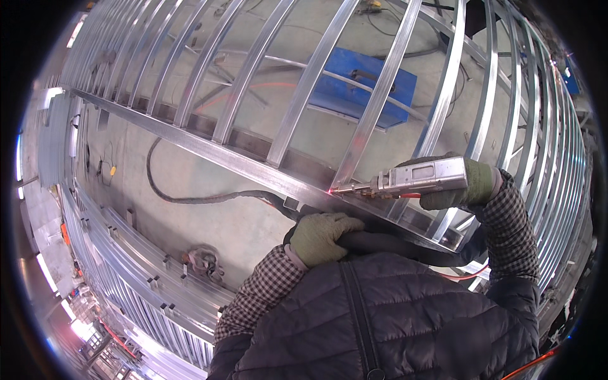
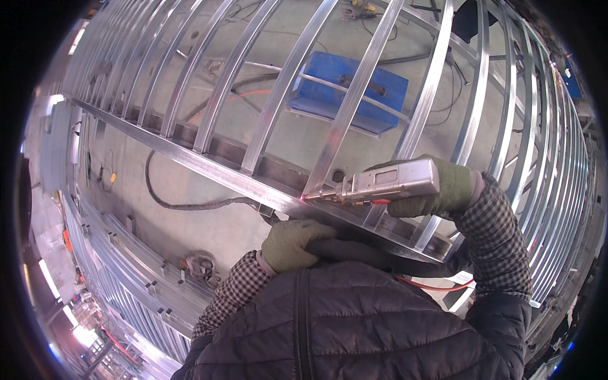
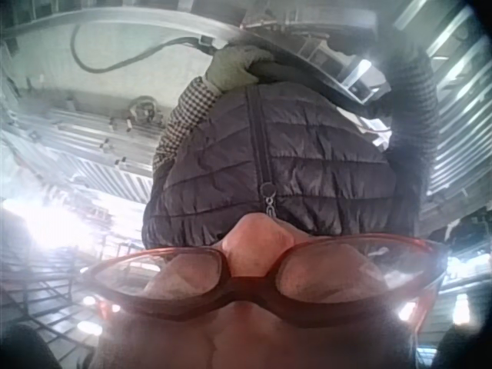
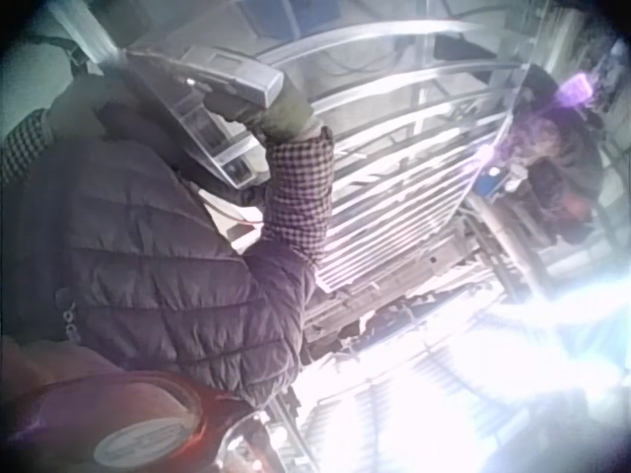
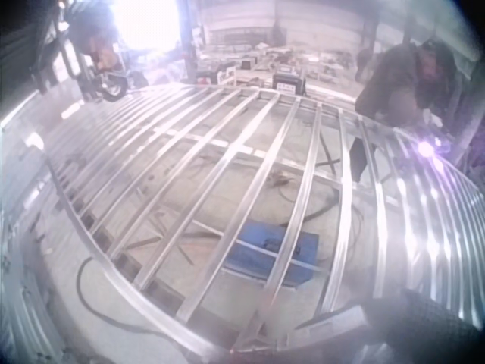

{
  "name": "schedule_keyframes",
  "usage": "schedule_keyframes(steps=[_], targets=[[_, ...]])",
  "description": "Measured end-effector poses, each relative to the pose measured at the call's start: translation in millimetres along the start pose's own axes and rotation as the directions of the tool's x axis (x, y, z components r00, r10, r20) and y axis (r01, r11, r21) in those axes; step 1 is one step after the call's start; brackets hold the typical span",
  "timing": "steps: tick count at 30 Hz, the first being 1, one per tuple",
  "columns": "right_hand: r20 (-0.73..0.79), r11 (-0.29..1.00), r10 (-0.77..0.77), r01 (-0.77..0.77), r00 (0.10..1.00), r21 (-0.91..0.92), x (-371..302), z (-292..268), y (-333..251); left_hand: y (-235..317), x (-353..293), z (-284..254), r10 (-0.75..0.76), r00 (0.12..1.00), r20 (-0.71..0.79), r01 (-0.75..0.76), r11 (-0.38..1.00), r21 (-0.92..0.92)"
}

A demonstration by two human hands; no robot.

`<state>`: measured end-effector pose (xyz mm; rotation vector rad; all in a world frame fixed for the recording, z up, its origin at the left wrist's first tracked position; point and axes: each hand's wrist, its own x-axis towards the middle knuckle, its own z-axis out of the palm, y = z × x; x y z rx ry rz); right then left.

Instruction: The person welds a horizontal metal beam to a vertical metal frame using a handheld welding torch. The person holds the torch with the right hand and stabilizes the workpiece with the left hand while moving along the joint.

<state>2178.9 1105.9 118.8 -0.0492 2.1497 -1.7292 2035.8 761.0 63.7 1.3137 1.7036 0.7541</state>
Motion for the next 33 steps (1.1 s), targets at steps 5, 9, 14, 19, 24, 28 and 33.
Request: schedule_keyframes(steps=[5, 9, 14, 19, 24, 28, 33], targets=[[0.025, 1.000, -0.013, 0.013, 1.000, -0.016, 0.2, -1.9, 6.0, -2.9, 0.8, -3.0, 0.011, 1.000, -0.008, -0.012, 1.000, -0.010], [0.029, 0.997, -0.008, 0.006, 1.000, 0.073, 0.9, -1.8, 8.5, -8.1, -0.5, -1.2, 0.007, 1.000, 0.001, -0.007, 1.000, -0.031], [0.032, 0.996, -0.077, 0.075, 0.997, 0.049, 2.1, -2.2, 10.4, -19.9, -3.0, 9.7, 0.038, 0.999, -0.034, -0.038, 0.999, 0.011], [0.020, 0.988, -0.049, 0.046, 0.999, 0.149, 1.1, -1.2, 11.1, -28.8, -3.7, 16.8, 0.137, 0.982, -0.131, -0.126, 0.988, 0.089], [0.038, 0.992, -0.048, 0.043, 0.998, 0.115, 1.0, -1.8, 12.9, -25.6, -0.8, 12.8, 0.169, 0.975, -0.143, -0.147, 0.977, 0.154], [0.036, 0.997, -0.051, 0.049, 0.998, 0.057, -0.2, -1.8, 14.7, -20.4, 0.5, 6.9, 0.193, 0.962, -0.192, -0.179, 0.980, 0.086], [0.017, 0.992, -0.035, 0.032, 0.999, 0.124, -0.6, 0.1, 14.2, -17.6, -0.1, 7.3, 0.186, 0.956, -0.229, -0.175, 0.982, 0.069]])
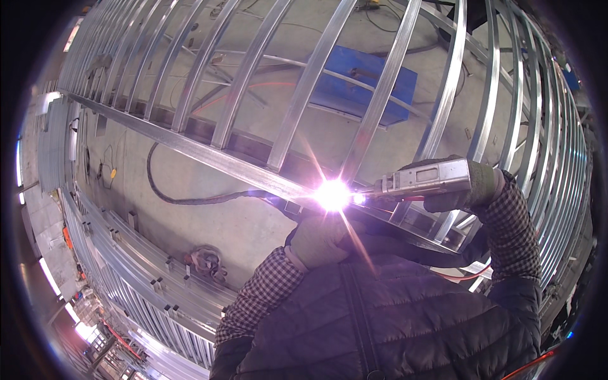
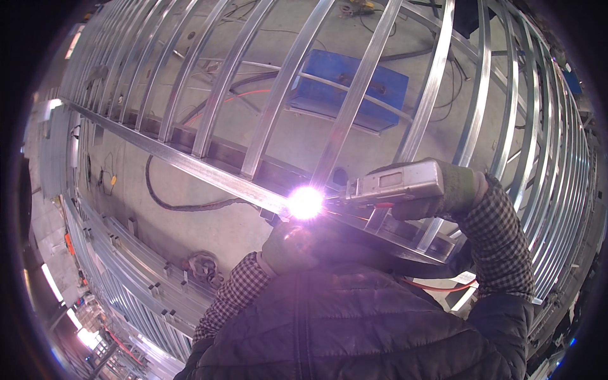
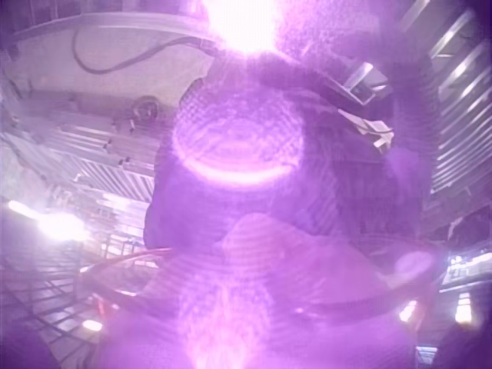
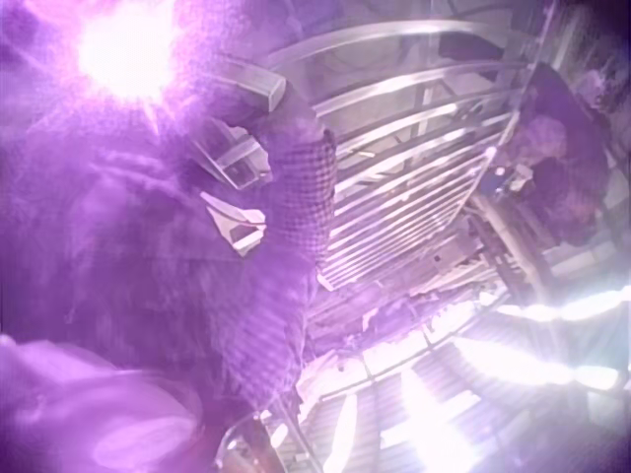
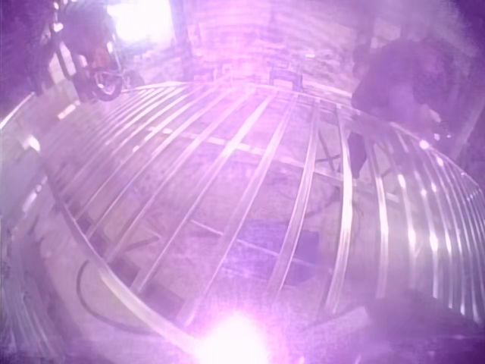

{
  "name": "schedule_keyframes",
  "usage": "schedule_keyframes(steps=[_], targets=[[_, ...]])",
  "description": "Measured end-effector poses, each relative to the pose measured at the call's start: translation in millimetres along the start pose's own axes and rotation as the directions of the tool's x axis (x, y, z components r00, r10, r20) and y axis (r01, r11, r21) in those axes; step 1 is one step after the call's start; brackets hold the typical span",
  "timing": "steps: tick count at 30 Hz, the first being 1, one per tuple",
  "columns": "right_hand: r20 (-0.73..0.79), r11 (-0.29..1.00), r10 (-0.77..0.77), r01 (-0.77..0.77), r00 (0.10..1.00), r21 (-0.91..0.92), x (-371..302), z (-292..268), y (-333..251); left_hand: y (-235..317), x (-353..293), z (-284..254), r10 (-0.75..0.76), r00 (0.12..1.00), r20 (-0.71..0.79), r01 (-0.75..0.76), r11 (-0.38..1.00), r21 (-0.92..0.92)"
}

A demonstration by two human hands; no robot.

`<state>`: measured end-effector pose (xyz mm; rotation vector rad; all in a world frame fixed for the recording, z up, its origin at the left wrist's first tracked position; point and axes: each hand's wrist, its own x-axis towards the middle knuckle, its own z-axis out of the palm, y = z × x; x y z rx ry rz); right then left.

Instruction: The person welds a horizontal metal beam to a vertical metal frame using a handheld welding torch. The person holds the torch with the right hand and stabilizes the workpiece with the left hand while moving along the joint.

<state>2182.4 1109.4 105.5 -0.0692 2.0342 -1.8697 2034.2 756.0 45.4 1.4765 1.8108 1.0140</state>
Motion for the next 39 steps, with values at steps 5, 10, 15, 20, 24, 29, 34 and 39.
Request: schedule_keyframes(steps=[5, 10, 15, 20, 24, 29, 34, 39], targets=[[0.001, 0.996, -0.021, 0.021, 1.000, -0.091, -1.3, 0.3, -3.7, -4.6, -3.3, -3.9, -0.049, 0.991, 0.128, 0.034, 0.993, 0.113], [-0.003, 0.998, -0.013, 0.013, 1.000, -0.063, -4.5, -0.9, -2.8, 2.8, -0.9, -3.4, -0.041, 0.996, 0.080, 0.028, 0.988, 0.150], [-0.016, 0.999, -0.005, 0.004, 1.000, -0.038, -6.5, 1.0, 3.5, 6.6, 4.2, -10.7, -0.053, 0.995, 0.089, 0.052, 0.999, 0.008], [-0.018, 0.999, 0.047, -0.047, 0.999, 0.009, -10.8, 0.8, 5.0, 9.7, 6.3, -12.1, -0.017, 0.999, 0.052, 0.021, 0.996, -0.083], [-0.009, 0.998, 0.059, -0.058, 0.998, 0.039, -12.6, 0.8, 7.9, 9.5, 6.7, -8.5, 0.029, 1.000, 0.006, -0.029, 0.998, 0.054], [0.005, 1.000, -0.009, 0.009, 1.000, 0.028, -9.9, 1.1, 10.9, 8.4, -0.1, -5.9, 0.015, 1.000, 0.007, -0.015, 1.000, -0.008], [0.037, 0.992, 0.127, -0.127, 0.991, -0.006, -14.9, -3.6, 1.0, 14.5, -7.8, 3.8, -0.073, 0.995, 0.065, 0.075, 0.997, -0.029], [0.027, 0.991, 0.130, -0.129, 0.991, -0.019, -16.7, -4.1, 0.4, 21.2, -14.4, 9.0, -0.131, 0.980, 0.149, 0.126, 0.991, 0.042]])
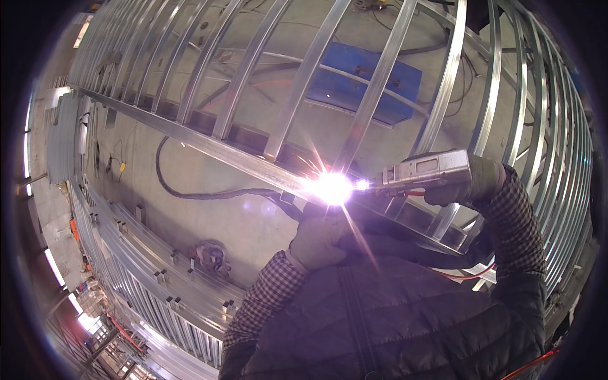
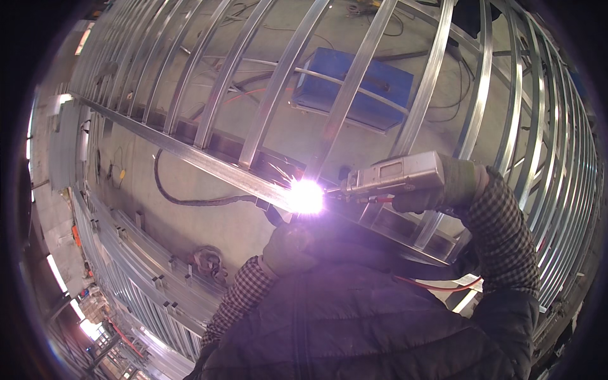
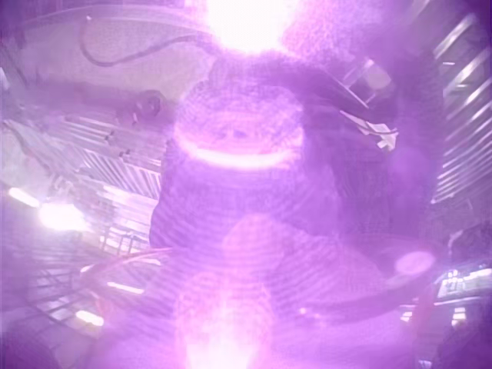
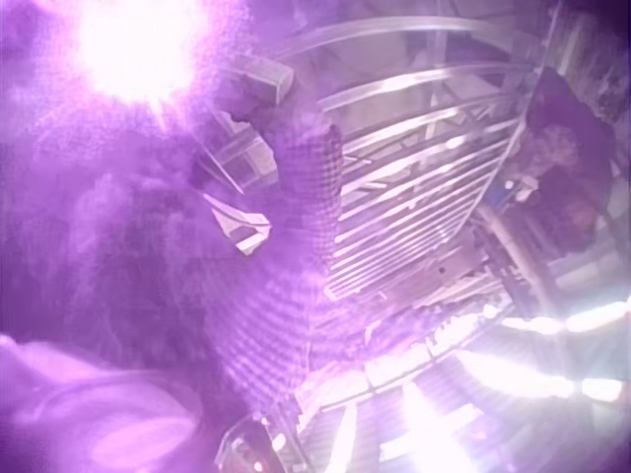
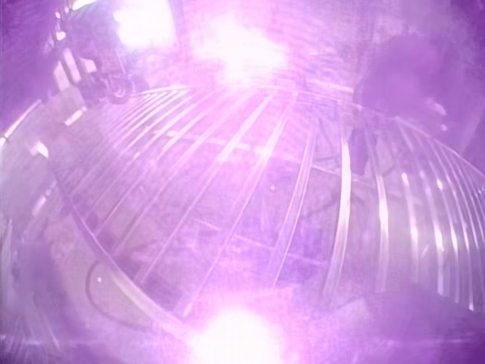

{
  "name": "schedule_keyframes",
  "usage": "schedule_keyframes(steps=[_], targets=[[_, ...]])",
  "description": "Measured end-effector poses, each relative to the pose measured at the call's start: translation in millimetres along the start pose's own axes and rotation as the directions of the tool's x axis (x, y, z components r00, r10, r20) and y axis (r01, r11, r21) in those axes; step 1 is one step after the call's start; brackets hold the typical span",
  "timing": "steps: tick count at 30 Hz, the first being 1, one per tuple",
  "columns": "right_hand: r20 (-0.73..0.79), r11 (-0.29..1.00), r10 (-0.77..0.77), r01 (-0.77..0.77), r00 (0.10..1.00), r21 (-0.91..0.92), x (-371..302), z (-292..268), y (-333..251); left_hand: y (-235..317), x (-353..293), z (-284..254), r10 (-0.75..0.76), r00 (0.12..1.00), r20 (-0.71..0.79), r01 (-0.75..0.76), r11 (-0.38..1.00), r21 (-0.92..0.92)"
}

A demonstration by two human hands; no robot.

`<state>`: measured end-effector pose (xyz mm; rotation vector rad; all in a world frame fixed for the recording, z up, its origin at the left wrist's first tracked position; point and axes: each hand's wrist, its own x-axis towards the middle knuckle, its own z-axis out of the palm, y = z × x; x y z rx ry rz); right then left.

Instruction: The person welds a horizontal metal beam to a vertical metal frame using a handheld welding torch. The person holds the torch with the right hand and stabilizes the workpiece with the left hand while moving along the joint.

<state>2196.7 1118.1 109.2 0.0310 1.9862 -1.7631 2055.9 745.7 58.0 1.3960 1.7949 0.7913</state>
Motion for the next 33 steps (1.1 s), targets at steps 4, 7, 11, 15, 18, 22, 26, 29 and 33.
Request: schedule_keyframes(steps=[4, 7, 11, 15, 18, 22, 26, 29, 33], targets=[[-0.009, 0.999, 0.025, -0.025, 1.000, -0.022, -1.8, 0.1, 2.7, 2.6, -0.3, 4.6, -0.004, 1.000, 0.017, 0.003, 1.000, 0.022], [-0.023, 0.980, -0.122, 0.117, 0.992, -0.160, -3.9, 1.1, 2.4, 5.1, -2.9, 3.2, 0.016, 1.000, -0.014, -0.016, 1.000, -0.005], [-0.030, 0.985, -0.086, 0.081, 0.996, -0.149, -9.9, 6.2, -2.2, 1.9, -2.4, -2.3, 0.099, 0.995, 0.000, -0.098, 0.994, 0.054], [-0.044, 0.993, 0.116, -0.115, 0.992, 0.042, -12.6, 14.3, -12.0, 1.2, -7.6, -4.3, 0.015, 0.999, 0.048, -0.012, 0.998, -0.059], [-0.095, 0.997, 0.013, -0.021, 0.995, -0.081, -14.7, 24.3, -22.1, 1.7, -8.6, -3.0, 0.031, 0.998, 0.054, -0.029, 0.999, -0.044], [-0.171, 0.975, 0.194, -0.209, 0.966, -0.070, -35.4, 38.1, -31.9, 1.0, -4.2, 1.3, 0.063, 0.988, 0.139, -0.059, 0.998, -0.034], [-0.230, 0.966, 0.030, -0.088, 0.973, -0.243, -64.5, 50.8, -23.4, 4.4, 4.0, 13.7, 0.129, 0.976, 0.173, -0.121, 0.991, -0.052], [-0.255, 0.958, -0.082, 0.006, 0.964, -0.285, -88.0, 59.0, -17.4, 9.1, 10.8, 19.0, 0.178, 0.970, 0.166, -0.171, 0.984, -0.055], [-0.278, 0.979, 0.192, -0.203, 0.941, -0.011, -111.2, 65.1, -17.1, 17.1, 26.2, 20.9, 0.190, 0.951, 0.245, -0.179, 0.982, -0.066]])
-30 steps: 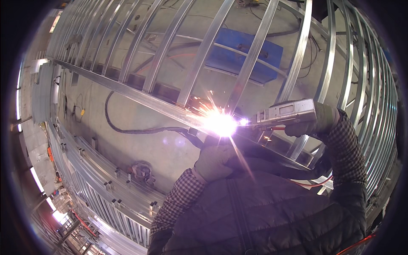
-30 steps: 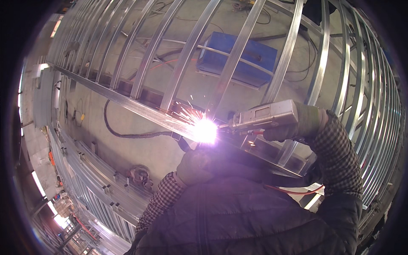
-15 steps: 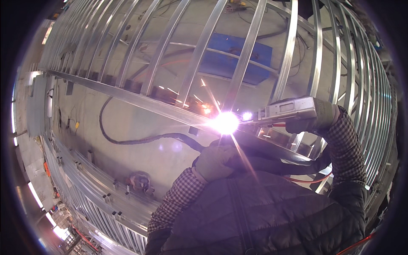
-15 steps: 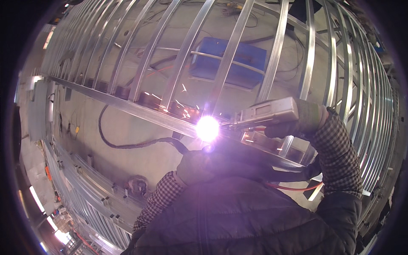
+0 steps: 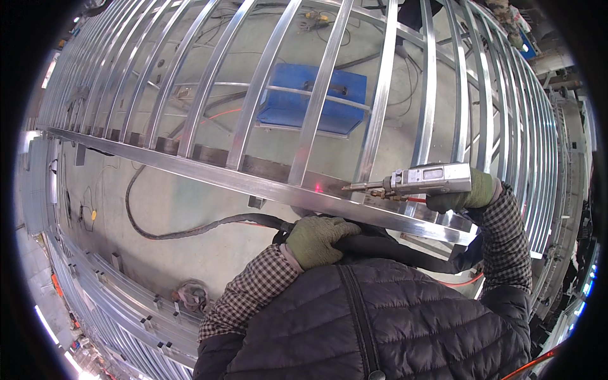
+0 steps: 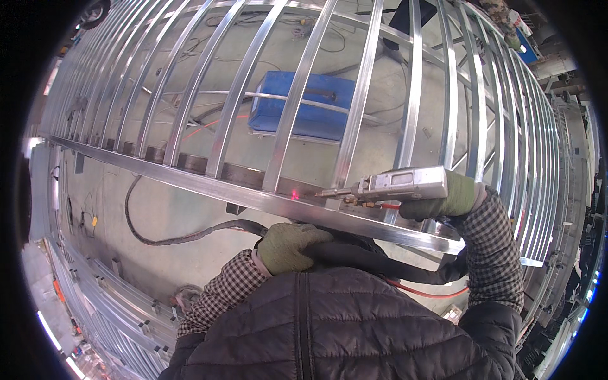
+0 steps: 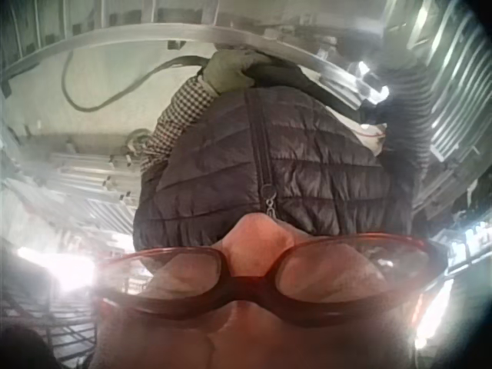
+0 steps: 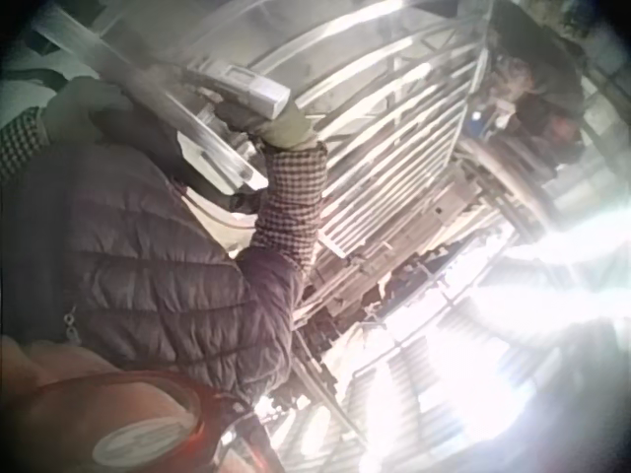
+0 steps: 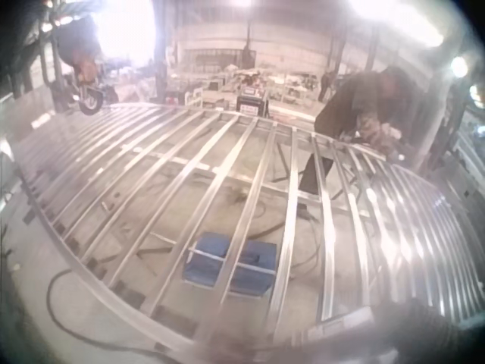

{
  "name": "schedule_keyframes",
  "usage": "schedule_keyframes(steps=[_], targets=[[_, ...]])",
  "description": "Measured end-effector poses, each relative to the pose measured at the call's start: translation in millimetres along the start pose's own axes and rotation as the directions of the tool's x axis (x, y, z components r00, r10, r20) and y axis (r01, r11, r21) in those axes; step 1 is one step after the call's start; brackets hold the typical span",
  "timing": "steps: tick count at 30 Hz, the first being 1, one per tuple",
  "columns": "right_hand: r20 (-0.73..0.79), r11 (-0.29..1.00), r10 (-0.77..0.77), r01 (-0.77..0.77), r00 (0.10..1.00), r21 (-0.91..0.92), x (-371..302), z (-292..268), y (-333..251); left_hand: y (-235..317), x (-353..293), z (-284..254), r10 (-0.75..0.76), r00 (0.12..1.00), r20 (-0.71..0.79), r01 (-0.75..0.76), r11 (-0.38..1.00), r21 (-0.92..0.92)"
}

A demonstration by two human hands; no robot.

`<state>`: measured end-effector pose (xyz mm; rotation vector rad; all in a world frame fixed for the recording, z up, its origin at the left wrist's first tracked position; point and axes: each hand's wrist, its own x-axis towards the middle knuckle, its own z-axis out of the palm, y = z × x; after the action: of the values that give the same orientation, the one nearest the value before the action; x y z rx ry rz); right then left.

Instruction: The person welds a horizontal metal beam to a vertical metal frame using a handheld welding torch. The person holds the torch with the right hand and stabilizes the workpiece with the left hand while moving along the joint.

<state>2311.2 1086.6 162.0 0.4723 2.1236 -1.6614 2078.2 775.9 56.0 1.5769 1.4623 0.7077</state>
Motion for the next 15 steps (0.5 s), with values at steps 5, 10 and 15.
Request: schedule_keyframes(steps=[5, 10, 15], targets=[[0.047, 0.987, -0.140, 0.143, 0.989, -0.067, -6.9, -10.9, 8.3, 13.2, 27.2, 11.2, 0.008, 1.000, 0.017, -0.009, 1.000, 0.016], [0.125, 0.977, -0.204, 0.210, 0.971, -0.039, -0.1, -26.7, 27.4, 21.3, 36.7, 18.3, -0.053, 0.998, 0.016, 0.053, 0.998, 0.017], [0.165, 0.985, -0.175, 0.173, 0.971, 0.029, 7.2, -30.5, 39.7, 26.2, 35.7, 21.1, -0.093, 0.996, -0.015, 0.094, 0.995, 0.032]])
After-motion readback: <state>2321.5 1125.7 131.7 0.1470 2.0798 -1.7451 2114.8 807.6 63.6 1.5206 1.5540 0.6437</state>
